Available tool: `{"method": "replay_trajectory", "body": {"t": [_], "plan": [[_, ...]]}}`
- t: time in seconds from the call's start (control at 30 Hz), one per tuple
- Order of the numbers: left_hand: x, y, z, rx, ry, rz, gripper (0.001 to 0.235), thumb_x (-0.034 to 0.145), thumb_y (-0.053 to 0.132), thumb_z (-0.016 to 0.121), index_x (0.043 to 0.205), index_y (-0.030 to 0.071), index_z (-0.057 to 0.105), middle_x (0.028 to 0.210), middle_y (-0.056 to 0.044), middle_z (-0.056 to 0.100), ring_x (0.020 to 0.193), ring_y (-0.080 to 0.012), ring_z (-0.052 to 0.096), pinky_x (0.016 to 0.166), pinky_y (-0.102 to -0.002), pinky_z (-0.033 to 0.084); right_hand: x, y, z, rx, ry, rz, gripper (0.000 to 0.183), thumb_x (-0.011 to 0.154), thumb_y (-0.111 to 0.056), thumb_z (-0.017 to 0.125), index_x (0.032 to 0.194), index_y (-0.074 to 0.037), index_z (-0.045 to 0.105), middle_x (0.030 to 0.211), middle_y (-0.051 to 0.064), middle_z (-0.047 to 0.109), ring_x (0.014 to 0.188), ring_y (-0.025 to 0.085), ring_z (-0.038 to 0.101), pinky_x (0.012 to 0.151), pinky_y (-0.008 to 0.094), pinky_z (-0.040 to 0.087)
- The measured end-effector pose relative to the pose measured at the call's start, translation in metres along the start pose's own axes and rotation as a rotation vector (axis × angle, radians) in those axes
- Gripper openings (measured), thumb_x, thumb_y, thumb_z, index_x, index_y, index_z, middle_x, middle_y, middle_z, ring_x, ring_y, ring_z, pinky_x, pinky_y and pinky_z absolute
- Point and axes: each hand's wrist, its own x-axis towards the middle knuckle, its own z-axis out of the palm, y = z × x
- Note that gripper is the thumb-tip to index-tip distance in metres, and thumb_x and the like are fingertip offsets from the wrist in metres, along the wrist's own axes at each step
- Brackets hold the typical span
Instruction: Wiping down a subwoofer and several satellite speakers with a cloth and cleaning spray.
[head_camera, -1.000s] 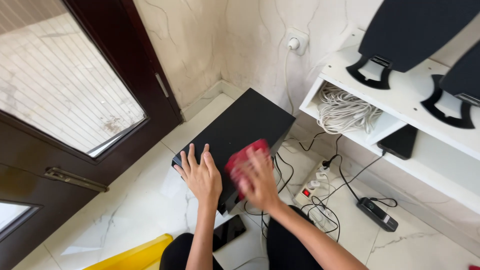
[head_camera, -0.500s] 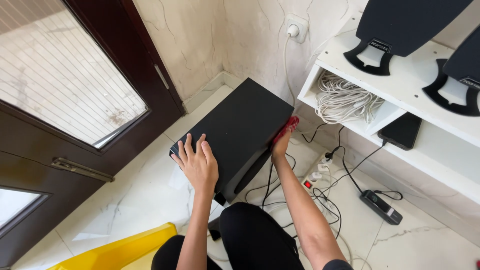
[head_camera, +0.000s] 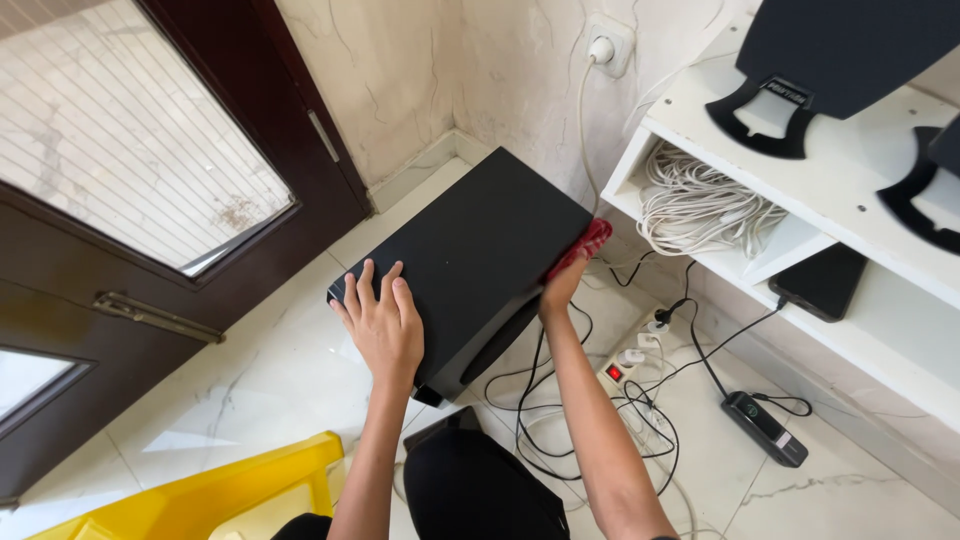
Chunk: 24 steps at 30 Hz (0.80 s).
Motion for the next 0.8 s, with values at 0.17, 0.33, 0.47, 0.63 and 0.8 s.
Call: {"method": "replay_trajectory", "body": {"t": [0.17, 0.33, 0.47, 0.63, 0.8], "plan": [[0.001, -0.001, -0.001, -0.015, -0.001, -0.007, 0.044, 0.108, 0.033, 0.036, 0.129, 0.018, 0.072, 0.152, -0.016, 0.051, 0.15, -0.0401, 0.031, 0.123, -0.063, 0.008, -0.014, 0.027, -0.047, -0.234, -0.084, 0.342, 0.078, 0.104, -0.064, 0.018, 0.159, -0.012, 0.032, 0.148, 0.005, 0.048, 0.118, 0.018, 0.047, 0.093, 0.03, 0.036], [0.003, 0.001, 0.0, -0.002, 0.0, -0.011, 0.043, 0.108, 0.032, 0.037, 0.129, 0.018, 0.072, 0.152, -0.016, 0.051, 0.15, -0.0399, 0.031, 0.123, -0.063, 0.008, -0.018, 0.045, -0.07, -0.419, -0.057, 0.731, 0.097, 0.099, -0.08, 0.006, 0.151, -0.011, 0.051, 0.107, 0.012, 0.061, 0.07, 0.022, 0.05, 0.051, 0.033, 0.039], [0.002, 0.0, 0.0, 0.0, -0.013, -0.018, 0.044, 0.107, 0.032, 0.037, 0.129, 0.018, 0.071, 0.152, -0.016, 0.05, 0.15, -0.04, 0.031, 0.123, -0.063, 0.008, -0.013, 0.041, -0.064, -0.358, -0.077, 0.752, 0.096, 0.093, -0.08, 0.0, 0.148, -0.016, 0.046, 0.114, 0.009, 0.062, 0.078, 0.026, 0.054, 0.055, 0.038, 0.043], [0.003, 0.001, 0.001, -0.016, -0.014, -0.005, 0.044, 0.107, 0.031, 0.036, 0.129, 0.017, 0.071, 0.153, -0.017, 0.05, 0.15, -0.0401, 0.03, 0.123, -0.063, 0.007, -0.015, 0.037, -0.052, -0.1, -0.022, 0.52, 0.076, 0.102, -0.065, 0.022, 0.152, -0.012, 0.044, 0.143, 0.006, 0.06, 0.118, 0.019, 0.063, 0.098, 0.031, 0.051], [0.0, 0.0, 0.0, 0.012, -0.028, 0.003, 0.043, 0.107, 0.031, 0.037, 0.13, 0.017, 0.07, 0.153, -0.017, 0.05, 0.15, -0.0407, 0.031, 0.123, -0.064, 0.007, -0.1, -0.034, 0.009, -0.438, -0.12, 0.126, 0.077, 0.109, -0.056, 0.027, 0.16, 0.0, 0.022, 0.167, 0.015, 0.026, 0.154, 0.025, 0.023, 0.125, 0.033, 0.015]]}}
